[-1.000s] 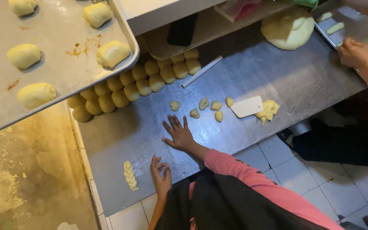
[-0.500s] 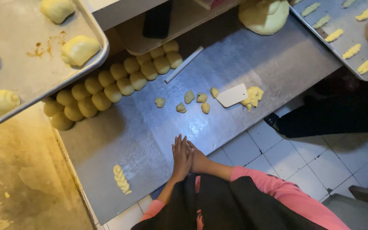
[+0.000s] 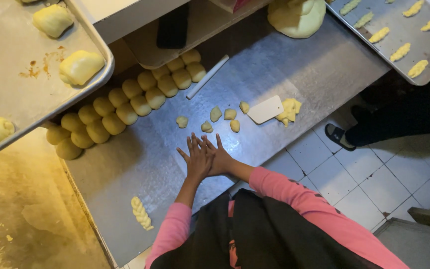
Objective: Braiding small pieces of dough into shapes on a workbench.
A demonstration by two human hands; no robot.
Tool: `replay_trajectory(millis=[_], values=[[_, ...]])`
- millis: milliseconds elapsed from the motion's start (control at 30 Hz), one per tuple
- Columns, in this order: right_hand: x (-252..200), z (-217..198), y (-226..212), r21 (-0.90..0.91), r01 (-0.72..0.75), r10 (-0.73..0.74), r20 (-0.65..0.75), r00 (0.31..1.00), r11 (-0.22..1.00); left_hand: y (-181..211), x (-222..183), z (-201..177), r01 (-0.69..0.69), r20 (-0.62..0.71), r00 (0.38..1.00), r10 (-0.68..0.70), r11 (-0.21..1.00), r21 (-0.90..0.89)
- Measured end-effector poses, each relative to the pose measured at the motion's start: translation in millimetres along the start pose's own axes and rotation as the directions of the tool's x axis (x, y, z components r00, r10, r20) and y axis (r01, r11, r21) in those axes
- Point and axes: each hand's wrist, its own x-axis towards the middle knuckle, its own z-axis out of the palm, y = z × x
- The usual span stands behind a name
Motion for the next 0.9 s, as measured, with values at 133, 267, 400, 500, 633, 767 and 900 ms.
replay_trajectory(millis=[133, 267, 400, 500, 633, 767, 900], values=[[-7, 10, 5, -0.059, -0.039, 0.038, -0.02, 0.999, 0.998, -7, 9, 0, -0.056, 0.035, 0.998, 0.053, 0.995, 0.082], [-41, 7, -4, -0.038, -0.04, 0.04, 0.006, 0.999, 0.998, -2, -21, -18, -0.203, 0.052, 0.979, 0.198, 0.972, 0.117], [-109, 11, -19, -0.024, -0.031, 0.031, 0.006, 0.999, 0.999, 2, -87, -22, -0.317, 0.125, 0.944, 0.305, 0.943, 0.101], [-148, 9, -21, -0.059, -0.006, 0.004, -0.035, 0.999, 0.998, 3, -138, -5, -0.323, 0.159, 0.938, 0.308, 0.943, 0.079], [-146, 4, -26, -0.077, -0.017, 0.017, -0.009, 1.0, 0.997, 4, -157, 32, -0.273, 0.08, 0.961, 0.264, 0.95, 0.148], [-100, 14, -18, 0.003, -0.183, 0.183, -0.035, 0.982, 0.983, 13, -108, 45, -0.015, -0.005, 1.0, 0.016, 0.987, 0.162], [-40, 27, 2, -0.054, -0.404, 0.363, -0.347, 0.865, 0.913, 8, -29, 32, 0.141, 0.015, 0.989, -0.145, 0.978, 0.157]])
